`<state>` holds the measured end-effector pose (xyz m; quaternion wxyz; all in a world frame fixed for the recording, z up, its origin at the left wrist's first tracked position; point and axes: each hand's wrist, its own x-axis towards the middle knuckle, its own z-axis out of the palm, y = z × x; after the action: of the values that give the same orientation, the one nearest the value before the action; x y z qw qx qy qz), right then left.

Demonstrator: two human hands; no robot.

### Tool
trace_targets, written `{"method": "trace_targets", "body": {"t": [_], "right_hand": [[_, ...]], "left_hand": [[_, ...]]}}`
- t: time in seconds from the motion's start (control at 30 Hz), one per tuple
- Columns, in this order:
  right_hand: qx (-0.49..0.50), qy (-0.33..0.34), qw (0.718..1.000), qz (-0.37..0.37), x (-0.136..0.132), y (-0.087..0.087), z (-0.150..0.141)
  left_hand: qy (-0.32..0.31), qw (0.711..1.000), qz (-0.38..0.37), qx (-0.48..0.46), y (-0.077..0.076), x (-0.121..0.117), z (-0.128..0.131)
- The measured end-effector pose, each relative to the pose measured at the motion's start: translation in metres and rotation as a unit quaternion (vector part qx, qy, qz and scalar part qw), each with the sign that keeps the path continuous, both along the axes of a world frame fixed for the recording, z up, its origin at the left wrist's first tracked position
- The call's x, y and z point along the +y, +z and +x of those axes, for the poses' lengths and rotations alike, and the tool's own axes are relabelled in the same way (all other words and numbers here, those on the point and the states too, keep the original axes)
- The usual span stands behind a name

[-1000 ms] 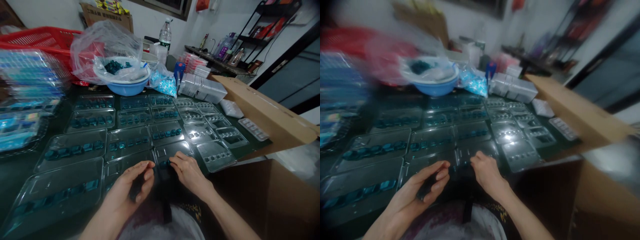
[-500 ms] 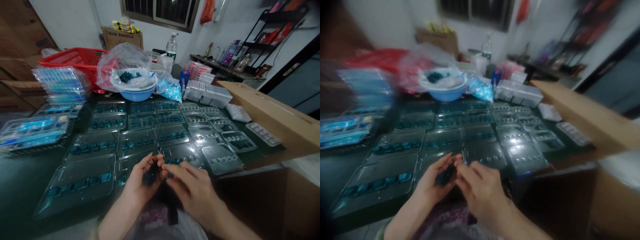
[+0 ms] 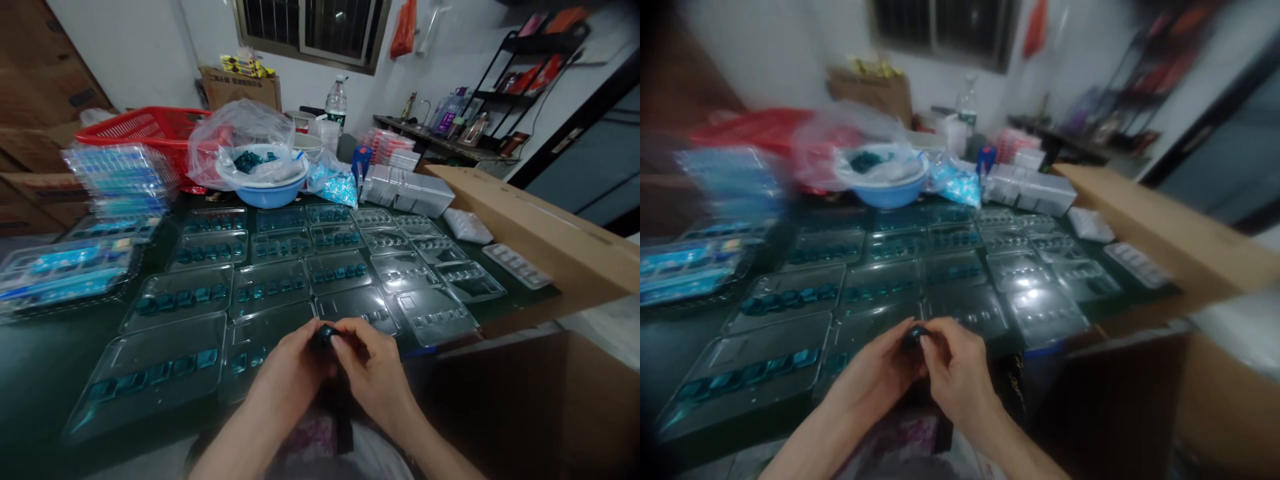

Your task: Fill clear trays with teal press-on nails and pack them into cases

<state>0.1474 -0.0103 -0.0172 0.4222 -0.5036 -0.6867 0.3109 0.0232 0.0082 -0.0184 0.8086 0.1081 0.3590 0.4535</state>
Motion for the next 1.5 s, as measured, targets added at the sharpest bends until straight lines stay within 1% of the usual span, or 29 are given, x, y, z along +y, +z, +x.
{"method": "trace_targets", "body": {"t": [0.1,0.17,0.27,0.3,0.4,0.47,0.53,0.6,0.67,0.7,0.8,0.9,0.93,1.0,1.07,1.13,1.17,1.23,1.27,1.3,1.33,1.4,1.47,1.5], "right_hand": [[0.031,-0.020,0.999,-0.005,0.002,-0.009,0.001],[0.041,-0.030,0.999,0.004,0.002,-0.012,0.000],[0.060,-0.050,0.997,0.025,0.002,-0.011,0.001],[0.073,-0.050,0.996,0.018,0.002,-0.010,0.001],[0.119,-0.042,0.991,-0.035,0.002,-0.010,0.002],[0.132,-0.055,0.988,-0.055,0.002,-0.012,0.002],[0.119,-0.086,0.988,-0.041,0.002,-0.014,0.001],[0.094,-0.102,0.990,-0.001,0.003,-0.015,0.000],[0.076,-0.081,0.994,0.025,0.003,-0.014,0.001],[0.073,-0.059,0.995,0.020,0.004,-0.013,0.002],[0.091,0.013,0.995,-0.044,0.008,-0.009,0.006],[0.111,0.032,0.990,-0.084,0.012,-0.007,0.007],[0.110,0.023,0.990,-0.082,0.012,-0.007,0.006],[0.091,-0.004,0.994,-0.055,0.013,-0.009,0.003],[0.060,-0.027,0.998,-0.005,0.013,-0.010,0.001],[0.032,-0.051,0.997,0.048,0.015,-0.011,0.005],[0.023,-0.075,0.994,0.072,0.018,-0.011,0.009],[0.019,-0.152,0.983,0.104,0.023,-0.008,0.021],[0.025,-0.184,0.977,0.105,0.025,-0.007,0.028],[0.036,-0.196,0.975,0.094,0.027,-0.004,0.033],[0.051,-0.183,0.979,0.072,0.027,-0.002,0.037],[0.095,-0.108,0.989,0.017,0.025,0.001,0.036],[0.147,-0.043,0.988,-0.026,0.019,0.002,0.027],[0.169,-0.029,0.984,-0.037,0.016,0.001,0.021]], "left_hand": [[-0.011,0.997,0.070,0.030,-0.007,-0.001,0.000],[-0.014,0.996,0.080,0.031,-0.009,-0.001,0.000],[-0.030,0.995,0.083,0.037,-0.009,0.000,-0.001],[-0.037,0.995,0.086,0.045,-0.008,0.000,-0.001],[-0.058,0.989,0.101,0.090,-0.008,0.000,-0.002],[-0.079,0.982,0.111,0.129,-0.007,-0.001,-0.002],[-0.101,0.976,0.111,0.156,-0.008,-0.001,-0.002],[-0.114,0.974,0.106,0.163,-0.009,0.000,-0.003],[-0.109,0.974,0.106,0.168,-0.010,0.001,-0.006],[-0.103,0.973,0.110,0.174,-0.010,0.002,-0.007],[-0.087,0.968,0.124,0.200,-0.009,0.005,-0.013],[-0.099,0.964,0.128,0.212,-0.006,0.006,-0.016],[-0.104,0.964,0.127,0.211,-0.005,0.007,-0.016],[-0.116,0.966,0.119,0.199,-0.004,0.008,-0.016],[-0.132,0.970,0.106,0.174,-0.007,0.008,-0.017],[-0.163,0.973,0.091,0.136,-0.012,0.007,-0.019],[-0.184,0.973,0.083,0.115,-0.015,0.006,-0.020],[-0.218,0.971,0.067,0.077,-0.020,0.002,-0.023],[-0.223,0.971,0.063,0.063,-0.022,-0.001,-0.024],[-0.218,0.973,0.063,0.053,-0.021,-0.003,-0.025],[-0.209,0.974,0.069,0.044,-0.019,-0.004,-0.026],[-0.192,0.977,0.087,0.023,-0.012,-0.003,-0.025],[-0.179,0.979,0.097,0.006,-0.001,-0.001,-0.022],[-0.170,0.980,0.099,0.005,0.003,0.000,-0.021]]}}
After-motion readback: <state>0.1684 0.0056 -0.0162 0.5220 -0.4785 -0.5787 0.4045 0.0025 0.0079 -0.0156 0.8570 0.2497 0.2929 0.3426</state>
